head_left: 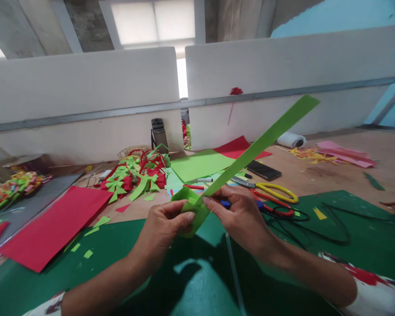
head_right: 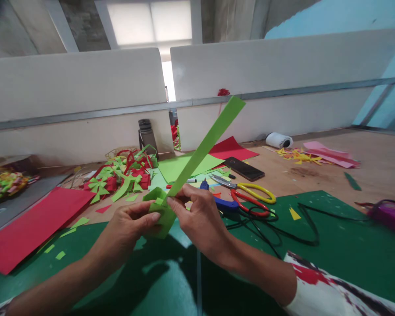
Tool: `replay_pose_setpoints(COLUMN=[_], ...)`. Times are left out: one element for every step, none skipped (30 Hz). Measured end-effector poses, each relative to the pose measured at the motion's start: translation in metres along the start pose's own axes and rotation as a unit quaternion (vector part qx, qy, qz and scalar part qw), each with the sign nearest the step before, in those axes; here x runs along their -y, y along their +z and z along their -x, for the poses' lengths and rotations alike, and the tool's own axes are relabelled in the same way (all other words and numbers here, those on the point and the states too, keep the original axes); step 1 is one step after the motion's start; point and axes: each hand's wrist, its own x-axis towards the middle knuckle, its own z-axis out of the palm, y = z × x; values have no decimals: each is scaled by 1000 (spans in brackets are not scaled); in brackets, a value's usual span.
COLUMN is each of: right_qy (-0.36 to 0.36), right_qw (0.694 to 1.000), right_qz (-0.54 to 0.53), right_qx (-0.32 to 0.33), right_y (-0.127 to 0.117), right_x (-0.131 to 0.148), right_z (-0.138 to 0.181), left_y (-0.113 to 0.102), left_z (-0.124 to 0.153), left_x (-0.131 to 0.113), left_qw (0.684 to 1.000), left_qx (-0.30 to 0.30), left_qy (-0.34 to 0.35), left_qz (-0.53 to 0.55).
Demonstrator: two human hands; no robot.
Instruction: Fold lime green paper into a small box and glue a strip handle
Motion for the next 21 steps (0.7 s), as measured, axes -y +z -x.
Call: replay_pose_setpoints(right_qy=[0, 0, -2, -4, -6, -9, -10, -12, -14, -18, -23, -29, -34, -38, -40, -41, -42, -43, -45, -45, -44], right_qw=[1000, 1000, 1000, 1000, 1000, 1000, 1000, 1000, 1000, 1000, 1000, 1000, 999, 999, 999, 999, 999, 999, 999, 999, 999], right_qz=[3, 7, 11, 12, 12, 10, 9, 7, 6, 6, 6, 7, 8, 10, 12, 13, 15, 17, 19, 21, 23], right_qx=[-1, -1, -2, -1, 0, 0, 0, 1, 1, 1, -1, -2, -3, -4, -3, -2, 0, -1, -3, -6, -9], right_y=[1, 1, 1, 1, 2, 2, 2, 2, 2, 3, 3, 3, 4, 4, 4, 5, 5, 5, 6, 6, 6], right_x=[0, 1, 1, 1, 2, 2, 3, 3, 3, 3, 3, 2, 2, 2, 1, 1, 1, 1, 2, 2, 3], right_z=[0, -1, -1, -1, -1, -1, -1, 0, 0, -1, -1, -1, -2, -2, -2, -3, -3, -3, -3, -3, -3], left_y=[1, 1, 1, 2, 2, 2, 2, 2, 2, 2, 2, 2, 2, 3, 3, 3, 4, 4, 4, 4, 4], left_z=[0, 1, 1, 1, 1, 0, 0, 0, -1, -1, -1, -1, -1, -2, -2, -2, -2, -3, -2, -2, -2], left_x=[-1, -2, -2, -3, -2, -2, -2, -1, -1, -1, -1, -1, 0, 0, 0, 0, 0, 1, 0, 0, 0], left_qw=[1000, 1000, 1000, 1000, 1000, 1000, 1000, 1000, 1000, 1000, 1000, 1000, 1000, 1000, 1000, 1000, 1000, 1000, 1000, 1000, 1000], left_qx=[-1, -3, -4, -6, -6, -7, -7, -7, -7, -7, -7, -8, -8, -9, -9, -9, -9, -9, -10, -10, -12], left_qy=[2, 4, 4, 5, 6, 7, 8, 8, 8, 6, 3, 1, 0, -1, -1, -1, -1, -2, -2, 0, 3], left_qz=[-5, -8, -11, -14, -16, -17, -18, -18, -17, -15, -12, -10, -7, -5, -1, 2, 5, 5, 3, -1, -7])
